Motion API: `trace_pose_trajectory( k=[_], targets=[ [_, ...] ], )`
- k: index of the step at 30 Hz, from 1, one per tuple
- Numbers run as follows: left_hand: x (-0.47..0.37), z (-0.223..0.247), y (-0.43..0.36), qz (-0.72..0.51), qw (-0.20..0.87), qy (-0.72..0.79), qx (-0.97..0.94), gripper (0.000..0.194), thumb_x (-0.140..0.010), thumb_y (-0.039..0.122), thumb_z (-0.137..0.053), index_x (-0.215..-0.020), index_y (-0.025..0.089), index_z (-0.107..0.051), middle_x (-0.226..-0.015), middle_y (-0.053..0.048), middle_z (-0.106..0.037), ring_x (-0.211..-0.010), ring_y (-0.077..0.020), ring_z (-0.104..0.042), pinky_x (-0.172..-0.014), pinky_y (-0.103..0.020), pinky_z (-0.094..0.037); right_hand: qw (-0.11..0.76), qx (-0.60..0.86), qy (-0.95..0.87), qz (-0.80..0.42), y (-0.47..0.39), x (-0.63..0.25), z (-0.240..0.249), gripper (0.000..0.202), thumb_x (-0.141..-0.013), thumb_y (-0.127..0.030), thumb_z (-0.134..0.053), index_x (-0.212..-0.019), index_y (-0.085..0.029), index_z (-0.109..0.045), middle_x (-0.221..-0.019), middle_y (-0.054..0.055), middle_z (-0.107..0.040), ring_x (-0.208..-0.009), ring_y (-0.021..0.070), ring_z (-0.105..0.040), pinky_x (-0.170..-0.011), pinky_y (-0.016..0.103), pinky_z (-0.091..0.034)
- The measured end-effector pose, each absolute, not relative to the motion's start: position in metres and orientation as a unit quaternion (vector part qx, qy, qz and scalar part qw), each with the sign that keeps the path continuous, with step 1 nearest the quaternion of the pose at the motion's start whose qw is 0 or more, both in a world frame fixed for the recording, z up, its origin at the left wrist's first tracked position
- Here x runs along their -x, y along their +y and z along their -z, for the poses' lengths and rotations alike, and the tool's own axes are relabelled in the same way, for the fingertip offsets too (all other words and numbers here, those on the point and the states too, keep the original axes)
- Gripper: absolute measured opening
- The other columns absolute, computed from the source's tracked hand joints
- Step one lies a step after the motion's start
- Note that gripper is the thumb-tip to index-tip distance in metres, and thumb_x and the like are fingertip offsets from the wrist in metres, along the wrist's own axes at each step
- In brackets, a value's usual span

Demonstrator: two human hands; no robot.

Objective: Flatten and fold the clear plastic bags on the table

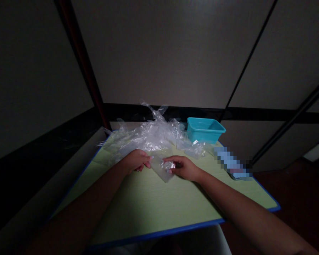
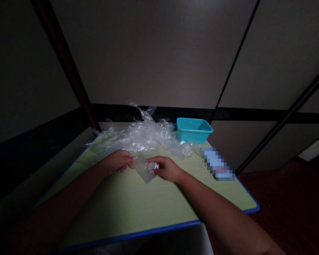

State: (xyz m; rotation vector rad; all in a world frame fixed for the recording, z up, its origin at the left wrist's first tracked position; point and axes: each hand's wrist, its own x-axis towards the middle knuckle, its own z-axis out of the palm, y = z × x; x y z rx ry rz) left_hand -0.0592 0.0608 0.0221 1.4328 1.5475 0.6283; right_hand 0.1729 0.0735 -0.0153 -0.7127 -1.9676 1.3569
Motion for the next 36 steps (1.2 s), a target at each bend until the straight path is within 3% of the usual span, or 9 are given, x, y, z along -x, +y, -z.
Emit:
trace_pose_trajectory(
  k=[5,13,25,36],
  targets=[
    [0.0579,-0.0179,0.0633,-0.278,0.441,0.613,-0.595,0.021,-0.066,0.036,-0.056,-0.06,0.016,-0.051,-0.047,0.004,-0.055,-0.032,-0.0057,-0.038,-0.034,-0.018,-0.026,0.311,0.253,-0.761,-0.51,0.0743,-0.1745,0.0135,0.04,-0.07,-0.024,-0.067,-0.108,-0.012,-0.064,-0.088,0.005,-0.063,-0.07,0.0128,-0.052,-0.064,0.025,-0.043],
    [0.0556,-0.022,0.0616,-0.296,0.456,0.601,-0.586,0.023,-0.065,0.038,-0.058,-0.072,0.018,-0.049,-0.06,0.002,-0.063,-0.034,-0.0063,-0.045,-0.036,-0.018,-0.033,0.295,0.299,-0.759,-0.497,0.0732,-0.1746,0.01,0.023,-0.072,-0.028,-0.063,-0.088,-0.012,-0.069,-0.069,0.002,-0.063,-0.059,0.0109,-0.051,-0.056,0.023,-0.04],
    [0.0561,-0.0201,0.061,-0.287,0.484,0.589,-0.579,0.021,-0.06,0.029,-0.06,-0.071,0.018,-0.047,-0.057,0.004,-0.061,-0.035,-0.007,-0.048,-0.038,-0.018,-0.035,0.296,0.316,-0.727,-0.534,0.0761,-0.1731,0.0159,0.034,-0.065,-0.029,-0.069,-0.093,-0.011,-0.071,-0.08,0.006,-0.07,-0.065,0.014,-0.058,-0.065,0.028,-0.046],
    [0.0552,-0.0207,0.0588,-0.298,0.477,0.597,-0.572,0.032,-0.063,0.04,-0.064,-0.076,0.019,-0.043,-0.056,0.005,-0.061,-0.035,-0.0088,-0.051,-0.037,-0.019,-0.035,0.301,0.302,-0.735,-0.527,0.0767,-0.173,0.0161,0.04,-0.066,-0.036,-0.071,-0.098,-0.013,-0.071,-0.097,0.009,-0.07,-0.077,0.0181,-0.062,-0.072,0.033,-0.049]
  ],
)
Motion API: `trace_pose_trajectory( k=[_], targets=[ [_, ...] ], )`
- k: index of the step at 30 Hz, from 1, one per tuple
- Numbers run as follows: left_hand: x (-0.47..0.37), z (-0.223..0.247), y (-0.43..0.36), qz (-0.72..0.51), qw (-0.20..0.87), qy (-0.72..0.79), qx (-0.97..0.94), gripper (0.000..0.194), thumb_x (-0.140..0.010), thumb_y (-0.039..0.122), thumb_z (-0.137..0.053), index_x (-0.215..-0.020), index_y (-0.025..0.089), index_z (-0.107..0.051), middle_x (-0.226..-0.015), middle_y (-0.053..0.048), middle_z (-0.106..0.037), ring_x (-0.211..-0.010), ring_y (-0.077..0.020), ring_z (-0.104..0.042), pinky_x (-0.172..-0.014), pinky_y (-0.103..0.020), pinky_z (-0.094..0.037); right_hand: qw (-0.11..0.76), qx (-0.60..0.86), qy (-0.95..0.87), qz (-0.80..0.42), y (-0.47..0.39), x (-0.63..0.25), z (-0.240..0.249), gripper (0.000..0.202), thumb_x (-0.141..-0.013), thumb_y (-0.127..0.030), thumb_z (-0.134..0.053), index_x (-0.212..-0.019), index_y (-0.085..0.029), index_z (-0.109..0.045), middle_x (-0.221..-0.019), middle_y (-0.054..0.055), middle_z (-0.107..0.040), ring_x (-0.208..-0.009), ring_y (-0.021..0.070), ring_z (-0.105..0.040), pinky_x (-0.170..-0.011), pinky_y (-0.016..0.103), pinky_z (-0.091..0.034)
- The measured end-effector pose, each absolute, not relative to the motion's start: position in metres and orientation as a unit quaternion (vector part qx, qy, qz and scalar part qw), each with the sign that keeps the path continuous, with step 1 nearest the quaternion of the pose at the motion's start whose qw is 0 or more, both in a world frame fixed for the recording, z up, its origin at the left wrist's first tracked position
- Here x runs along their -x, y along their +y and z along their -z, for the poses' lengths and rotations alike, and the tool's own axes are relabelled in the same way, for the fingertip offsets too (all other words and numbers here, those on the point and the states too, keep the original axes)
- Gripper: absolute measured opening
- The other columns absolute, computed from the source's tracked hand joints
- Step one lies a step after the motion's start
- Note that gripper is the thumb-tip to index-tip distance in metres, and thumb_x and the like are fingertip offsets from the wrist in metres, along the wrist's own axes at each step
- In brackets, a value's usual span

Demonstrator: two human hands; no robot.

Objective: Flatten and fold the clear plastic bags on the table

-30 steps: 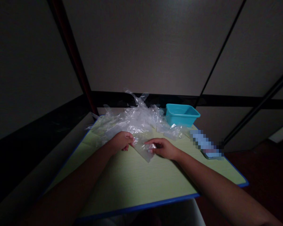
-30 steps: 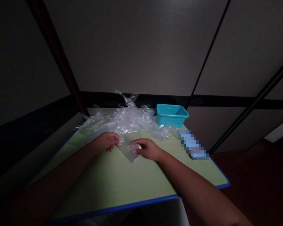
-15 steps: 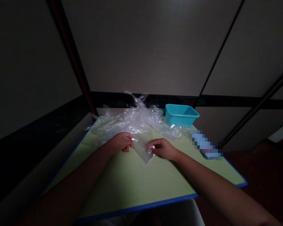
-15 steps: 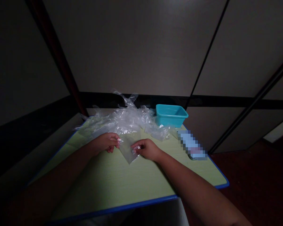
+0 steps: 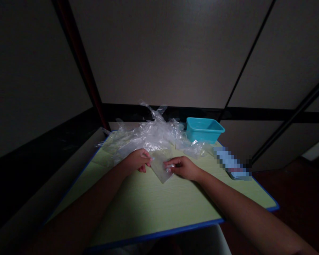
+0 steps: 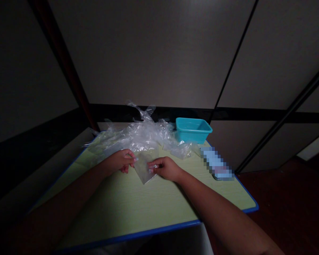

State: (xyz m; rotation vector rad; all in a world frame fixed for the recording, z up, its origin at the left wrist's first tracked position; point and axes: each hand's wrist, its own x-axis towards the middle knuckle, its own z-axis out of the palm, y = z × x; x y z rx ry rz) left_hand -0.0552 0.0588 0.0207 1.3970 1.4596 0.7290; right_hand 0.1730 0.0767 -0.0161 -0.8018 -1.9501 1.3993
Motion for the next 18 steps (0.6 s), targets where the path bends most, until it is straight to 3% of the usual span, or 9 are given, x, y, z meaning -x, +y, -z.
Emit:
trace_pose_trajectory(
  k=[7,11,18],
  targets=[
    [0.053,-0.019,0.059,-0.302,0.468,0.601,-0.573,0.025,-0.066,0.029,-0.061,-0.076,0.02,-0.039,-0.053,0.007,-0.059,-0.032,-0.0072,-0.047,-0.036,-0.018,-0.034,0.301,0.295,-0.756,-0.501,0.072,-0.175,0.01,0.041,-0.071,-0.04,-0.068,-0.1,-0.011,-0.069,-0.08,0.006,-0.068,-0.064,0.0126,-0.056,-0.058,0.024,-0.044],
    [0.052,-0.017,0.06,-0.303,0.459,0.599,-0.582,0.023,-0.066,0.024,-0.059,-0.077,0.02,-0.039,-0.052,0.007,-0.058,-0.03,-0.0065,-0.045,-0.034,-0.017,-0.032,0.329,0.297,-0.774,-0.452,0.07,-0.174,0.004,0.034,-0.079,-0.037,-0.06,-0.099,-0.012,-0.068,-0.083,0.006,-0.067,-0.066,0.0124,-0.054,-0.059,0.024,-0.043],
    [0.047,-0.013,0.062,-0.33,0.419,0.583,-0.613,0.024,-0.065,0.029,-0.06,-0.081,0.021,-0.043,-0.06,0.007,-0.061,-0.03,-0.0048,-0.039,-0.032,-0.016,-0.026,0.324,0.312,-0.773,-0.448,0.079,-0.175,0.006,0.018,-0.075,-0.027,-0.061,-0.085,-0.012,-0.066,-0.073,0.003,-0.062,-0.063,0.0115,-0.052,-0.058,0.023,-0.042]
  ],
)
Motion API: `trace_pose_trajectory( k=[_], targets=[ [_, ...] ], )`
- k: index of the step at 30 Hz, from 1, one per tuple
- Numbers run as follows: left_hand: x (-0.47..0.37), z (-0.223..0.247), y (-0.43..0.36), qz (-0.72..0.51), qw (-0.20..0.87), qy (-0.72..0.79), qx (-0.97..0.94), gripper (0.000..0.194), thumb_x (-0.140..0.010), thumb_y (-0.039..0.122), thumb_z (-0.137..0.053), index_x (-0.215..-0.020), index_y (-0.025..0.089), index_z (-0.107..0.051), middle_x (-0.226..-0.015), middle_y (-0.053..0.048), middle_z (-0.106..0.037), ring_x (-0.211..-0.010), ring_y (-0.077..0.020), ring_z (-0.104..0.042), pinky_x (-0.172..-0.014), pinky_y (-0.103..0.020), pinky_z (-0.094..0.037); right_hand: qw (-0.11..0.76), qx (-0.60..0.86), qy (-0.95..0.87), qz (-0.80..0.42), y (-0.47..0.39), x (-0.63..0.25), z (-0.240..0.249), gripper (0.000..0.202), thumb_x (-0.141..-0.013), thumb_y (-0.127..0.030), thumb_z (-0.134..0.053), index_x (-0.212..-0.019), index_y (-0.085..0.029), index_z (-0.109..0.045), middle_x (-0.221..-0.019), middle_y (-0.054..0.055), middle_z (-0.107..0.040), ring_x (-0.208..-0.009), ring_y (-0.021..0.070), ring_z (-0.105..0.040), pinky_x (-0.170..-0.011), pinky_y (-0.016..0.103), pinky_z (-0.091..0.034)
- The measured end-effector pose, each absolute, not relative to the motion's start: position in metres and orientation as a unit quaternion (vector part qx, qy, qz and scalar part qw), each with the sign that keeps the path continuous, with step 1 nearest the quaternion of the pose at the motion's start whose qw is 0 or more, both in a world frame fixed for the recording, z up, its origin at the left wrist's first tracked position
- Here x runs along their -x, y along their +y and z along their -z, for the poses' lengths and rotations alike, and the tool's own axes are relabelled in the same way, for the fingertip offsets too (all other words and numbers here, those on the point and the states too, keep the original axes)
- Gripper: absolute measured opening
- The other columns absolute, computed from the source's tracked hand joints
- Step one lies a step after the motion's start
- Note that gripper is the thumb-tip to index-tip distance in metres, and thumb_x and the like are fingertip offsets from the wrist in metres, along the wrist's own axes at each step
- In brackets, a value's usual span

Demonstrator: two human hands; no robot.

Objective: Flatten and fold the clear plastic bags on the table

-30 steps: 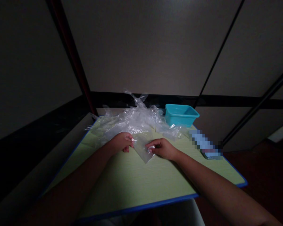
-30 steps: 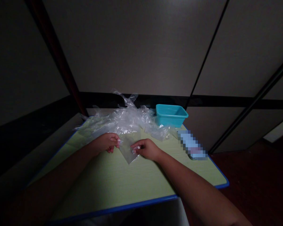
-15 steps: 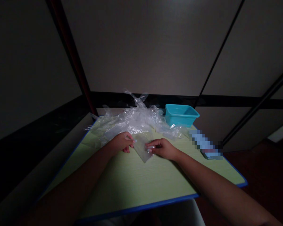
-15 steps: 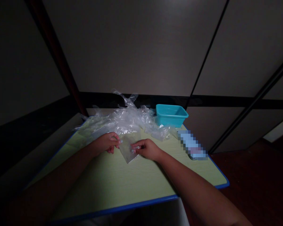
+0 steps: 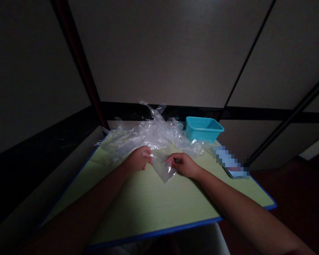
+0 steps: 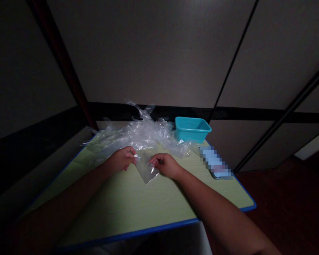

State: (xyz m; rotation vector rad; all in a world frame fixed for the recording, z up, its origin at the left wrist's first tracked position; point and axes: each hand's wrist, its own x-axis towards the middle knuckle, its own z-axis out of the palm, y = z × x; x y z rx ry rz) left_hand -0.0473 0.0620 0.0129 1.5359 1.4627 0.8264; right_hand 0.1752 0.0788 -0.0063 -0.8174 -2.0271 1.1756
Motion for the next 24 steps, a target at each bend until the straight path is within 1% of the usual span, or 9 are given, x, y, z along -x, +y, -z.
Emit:
trace_pose_trajectory(
  k=[4,7,10,14,17,20,24],
  targets=[
    [0.046,-0.011,0.063,-0.35,0.393,0.568,-0.633,0.025,-0.066,0.031,-0.057,-0.087,0.021,-0.046,-0.064,0.007,-0.06,-0.034,-0.0053,-0.04,-0.035,-0.017,-0.03,0.331,0.322,-0.762,-0.454,0.081,-0.178,0.006,0.023,-0.073,-0.022,-0.061,-0.094,-0.015,-0.059,-0.063,-0.004,-0.053,-0.055,0.0091,-0.047,-0.053,0.021,-0.038],
    [0.047,-0.008,0.064,-0.349,0.379,0.564,-0.645,0.026,-0.066,0.03,-0.056,-0.089,0.02,-0.048,-0.064,0.006,-0.058,-0.037,-0.0063,-0.042,-0.037,-0.018,-0.033,0.336,0.327,-0.762,-0.447,0.081,-0.177,0.007,0.022,-0.073,-0.02,-0.06,-0.094,-0.016,-0.057,-0.059,-0.006,-0.048,-0.052,0.0088,-0.043,-0.051,0.021,-0.035],
    [0.047,-0.004,0.066,-0.35,0.354,0.569,-0.655,0.026,-0.068,0.029,-0.054,-0.092,0.02,-0.048,-0.065,0.005,-0.057,-0.039,-0.0077,-0.043,-0.038,-0.019,-0.033,0.332,0.326,-0.776,-0.427,0.08,-0.175,0.008,0.019,-0.073,-0.017,-0.056,-0.092,-0.016,-0.056,-0.058,-0.007,-0.045,-0.052,0.0087,-0.041,-0.051,0.021,-0.033],
    [0.048,-0.004,0.065,-0.365,0.285,0.582,-0.669,0.023,-0.071,0.029,-0.053,-0.093,0.02,-0.051,-0.069,0.004,-0.055,-0.053,-0.0114,-0.05,-0.049,-0.021,-0.036,0.32,0.338,-0.799,-0.381,0.078,-0.173,0.009,0.02,-0.074,-0.013,-0.053,-0.093,-0.018,-0.056,-0.058,-0.007,-0.046,-0.053,0.0092,-0.043,-0.052,0.021,-0.032],
    [0.05,-0.007,0.063,-0.373,0.225,0.598,-0.673,0.019,-0.074,0.027,-0.051,-0.091,0.02,-0.054,-0.072,0.002,-0.055,-0.061,-0.0132,-0.05,-0.058,-0.023,-0.037,0.305,0.359,-0.816,-0.336,0.075,-0.173,0.008,0.019,-0.074,-0.012,-0.052,-0.091,-0.018,-0.056,-0.059,-0.006,-0.047,-0.054,0.0097,-0.044,-0.052,0.021,-0.031],
    [0.051,-0.008,0.063,-0.365,0.197,0.61,-0.675,0.018,-0.073,0.028,-0.053,-0.089,0.021,-0.055,-0.069,0.003,-0.054,-0.061,-0.0142,-0.05,-0.058,-0.024,-0.035,0.294,0.372,-0.832,-0.288,0.073,-0.173,0.007,0.02,-0.074,-0.01,-0.051,-0.091,-0.019,-0.057,-0.06,-0.005,-0.049,-0.054,0.0098,-0.044,-0.051,0.02,-0.029],
    [0.05,-0.004,0.064,-0.356,0.195,0.611,-0.68,0.019,-0.074,0.035,-0.054,-0.087,0.022,-0.056,-0.065,0.004,-0.053,-0.061,-0.015,-0.052,-0.057,-0.024,-0.036,0.282,0.382,-0.849,-0.232,0.069,-0.171,0.005,0.021,-0.074,-0.011,-0.051,-0.092,-0.019,-0.056,-0.065,-0.004,-0.054,-0.057,0.0104,-0.047,-0.053,0.02,-0.029]
  ],
)
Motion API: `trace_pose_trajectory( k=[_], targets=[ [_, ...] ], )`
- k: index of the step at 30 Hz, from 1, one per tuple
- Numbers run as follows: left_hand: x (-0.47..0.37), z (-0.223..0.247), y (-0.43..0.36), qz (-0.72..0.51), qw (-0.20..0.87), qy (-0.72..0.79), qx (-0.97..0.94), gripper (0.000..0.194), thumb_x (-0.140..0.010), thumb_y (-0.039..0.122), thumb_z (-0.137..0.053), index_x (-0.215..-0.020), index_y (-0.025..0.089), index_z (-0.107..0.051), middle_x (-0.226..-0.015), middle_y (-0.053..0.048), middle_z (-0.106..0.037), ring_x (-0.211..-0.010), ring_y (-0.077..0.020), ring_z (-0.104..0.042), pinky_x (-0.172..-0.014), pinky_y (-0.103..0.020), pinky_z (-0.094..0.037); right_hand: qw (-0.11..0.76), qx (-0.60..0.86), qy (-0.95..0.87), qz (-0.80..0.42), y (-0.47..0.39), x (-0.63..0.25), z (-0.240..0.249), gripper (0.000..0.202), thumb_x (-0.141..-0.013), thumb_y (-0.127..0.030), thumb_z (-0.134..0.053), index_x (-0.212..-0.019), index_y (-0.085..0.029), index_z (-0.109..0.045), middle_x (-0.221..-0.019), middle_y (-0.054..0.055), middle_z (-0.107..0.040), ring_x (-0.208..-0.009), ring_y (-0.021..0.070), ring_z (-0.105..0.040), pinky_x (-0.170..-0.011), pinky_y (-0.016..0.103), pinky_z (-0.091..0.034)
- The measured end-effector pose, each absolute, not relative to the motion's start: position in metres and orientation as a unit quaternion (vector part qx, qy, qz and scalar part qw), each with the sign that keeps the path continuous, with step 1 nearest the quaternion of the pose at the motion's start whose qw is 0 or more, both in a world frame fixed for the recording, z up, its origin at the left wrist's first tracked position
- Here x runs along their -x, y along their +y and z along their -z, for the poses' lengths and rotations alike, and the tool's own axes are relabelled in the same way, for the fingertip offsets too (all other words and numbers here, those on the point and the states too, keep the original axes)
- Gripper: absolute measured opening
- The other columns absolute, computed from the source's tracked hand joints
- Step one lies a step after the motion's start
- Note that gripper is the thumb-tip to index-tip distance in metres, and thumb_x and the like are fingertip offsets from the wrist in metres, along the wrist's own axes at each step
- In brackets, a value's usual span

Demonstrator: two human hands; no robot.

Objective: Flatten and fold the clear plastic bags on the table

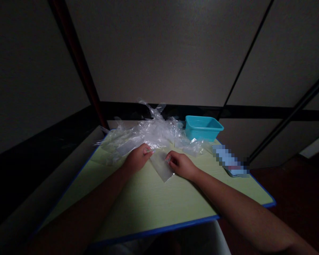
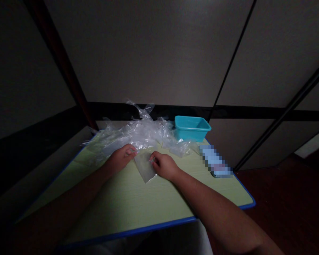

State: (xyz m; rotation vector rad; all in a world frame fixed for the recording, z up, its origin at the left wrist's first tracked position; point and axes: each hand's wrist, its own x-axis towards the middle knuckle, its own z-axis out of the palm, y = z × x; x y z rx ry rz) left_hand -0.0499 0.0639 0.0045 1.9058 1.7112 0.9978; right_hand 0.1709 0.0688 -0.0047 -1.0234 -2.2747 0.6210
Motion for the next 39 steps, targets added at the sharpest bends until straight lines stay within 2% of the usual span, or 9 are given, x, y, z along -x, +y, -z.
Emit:
trace_pose_trajectory(
  k=[9,14,20,39],
  targets=[
    [0.05,0.005,0.069,-0.36,0.213,0.594,-0.687,0.018,-0.067,0.025,-0.056,-0.084,0.02,-0.053,-0.061,0.006,-0.054,-0.058,-0.014,-0.053,-0.055,-0.023,-0.037,0.262,0.391,-0.865,-0.175,0.064,-0.168,0.0,0.017,-0.078,-0.014,-0.048,-0.092,-0.02,-0.055,-0.065,-0.003,-0.056,-0.058,0.0116,-0.049,-0.054,0.02,-0.029],
    [0.047,0.006,0.067,-0.378,0.188,0.582,-0.695,0.017,-0.067,0.019,-0.055,-0.084,0.02,-0.055,-0.063,0.005,-0.056,-0.058,-0.0132,-0.051,-0.057,-0.023,-0.037,0.261,0.388,-0.868,-0.166,0.063,-0.168,0.0,0.016,-0.078,-0.014,-0.047,-0.091,-0.02,-0.054,-0.066,-0.002,-0.056,-0.059,0.012,-0.05,-0.055,0.02,-0.03],
    [0.043,0.006,0.063,-0.4,0.171,0.555,-0.709,0.011,-0.069,0.018,-0.052,-0.079,0.021,-0.056,-0.066,0.003,-0.057,-0.066,-0.0143,-0.055,-0.064,-0.024,-0.042,0.261,0.384,-0.868,-0.175,0.06,-0.17,-0.002,0.016,-0.079,-0.016,-0.047,-0.094,-0.02,-0.052,-0.065,-0.002,-0.055,-0.058,0.012,-0.049,-0.054,0.02,-0.03],
    [0.04,0.009,0.069,-0.4,0.161,0.542,-0.721,0.009,-0.071,0.017,-0.048,-0.075,0.02,-0.055,-0.063,0.003,-0.057,-0.06,-0.0133,-0.056,-0.058,-0.022,-0.043,0.191,0.389,-0.896,-0.094,0.057,-0.167,-0.006,0.021,-0.083,-0.016,-0.044,-0.101,-0.021,-0.055,-0.081,0.003,-0.064,-0.067,0.0146,-0.055,-0.061,0.023,-0.031]
  ],
)
